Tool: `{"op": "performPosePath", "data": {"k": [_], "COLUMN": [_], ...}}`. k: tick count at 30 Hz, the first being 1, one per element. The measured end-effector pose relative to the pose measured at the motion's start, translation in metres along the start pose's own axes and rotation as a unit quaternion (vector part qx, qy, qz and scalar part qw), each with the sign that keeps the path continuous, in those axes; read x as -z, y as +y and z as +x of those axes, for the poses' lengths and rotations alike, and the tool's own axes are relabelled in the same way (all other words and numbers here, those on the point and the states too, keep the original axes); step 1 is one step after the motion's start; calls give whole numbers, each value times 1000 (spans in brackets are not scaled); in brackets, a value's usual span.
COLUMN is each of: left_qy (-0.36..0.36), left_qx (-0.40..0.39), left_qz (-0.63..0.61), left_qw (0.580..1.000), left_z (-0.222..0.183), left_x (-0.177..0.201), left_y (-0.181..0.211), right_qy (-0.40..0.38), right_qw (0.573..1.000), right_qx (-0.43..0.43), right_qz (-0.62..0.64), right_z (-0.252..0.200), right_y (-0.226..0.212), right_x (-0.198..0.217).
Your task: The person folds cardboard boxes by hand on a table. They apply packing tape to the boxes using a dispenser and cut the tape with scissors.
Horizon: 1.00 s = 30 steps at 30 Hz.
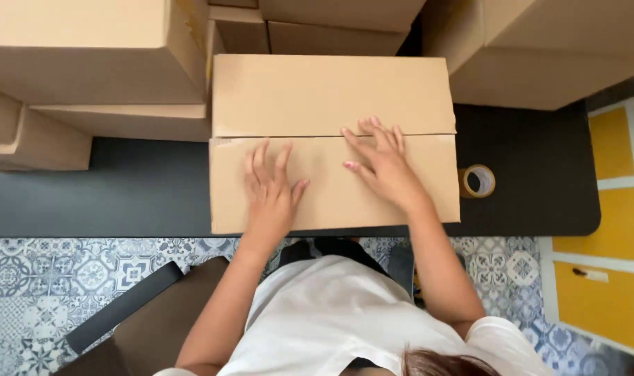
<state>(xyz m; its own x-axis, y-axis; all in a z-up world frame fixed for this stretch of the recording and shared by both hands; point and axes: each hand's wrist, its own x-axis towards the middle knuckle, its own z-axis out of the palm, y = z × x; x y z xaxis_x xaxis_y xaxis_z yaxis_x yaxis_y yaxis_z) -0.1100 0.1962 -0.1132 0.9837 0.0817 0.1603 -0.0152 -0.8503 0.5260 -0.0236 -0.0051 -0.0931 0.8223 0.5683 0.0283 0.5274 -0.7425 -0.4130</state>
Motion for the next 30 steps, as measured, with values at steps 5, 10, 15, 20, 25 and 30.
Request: {"op": "performPosePath", "data": {"k": [5, 10, 15, 20, 25, 30], "left_qy": [-81, -99, -107, -94, -79, -75], "left_qx": [-77, -151, -100, -88, -71, -72], "left_qz": [92, 84, 102, 104, 113, 124], "left_qw": [989, 980, 984, 986, 988, 987], "left_z": [46, 65, 71, 73, 74, 76], "left_x": [0, -22, -18, -28, -33, -31], "left_y": [29, 24, 36, 38, 48, 56], "right_qy": [73, 105, 489, 565, 353, 224], "right_qw": [997, 994, 799, 606, 571, 788], "right_qx": [0, -4, -246, -479, -640, -572], "right_qz": [0, 0, 250, 290, 373, -38], "right_z": [-3, -3, -40, -162, -176, -151], "right_y": [4, 20, 68, 314, 375, 331], "right_x": [-9, -11, 30, -61, -110, -68]}}
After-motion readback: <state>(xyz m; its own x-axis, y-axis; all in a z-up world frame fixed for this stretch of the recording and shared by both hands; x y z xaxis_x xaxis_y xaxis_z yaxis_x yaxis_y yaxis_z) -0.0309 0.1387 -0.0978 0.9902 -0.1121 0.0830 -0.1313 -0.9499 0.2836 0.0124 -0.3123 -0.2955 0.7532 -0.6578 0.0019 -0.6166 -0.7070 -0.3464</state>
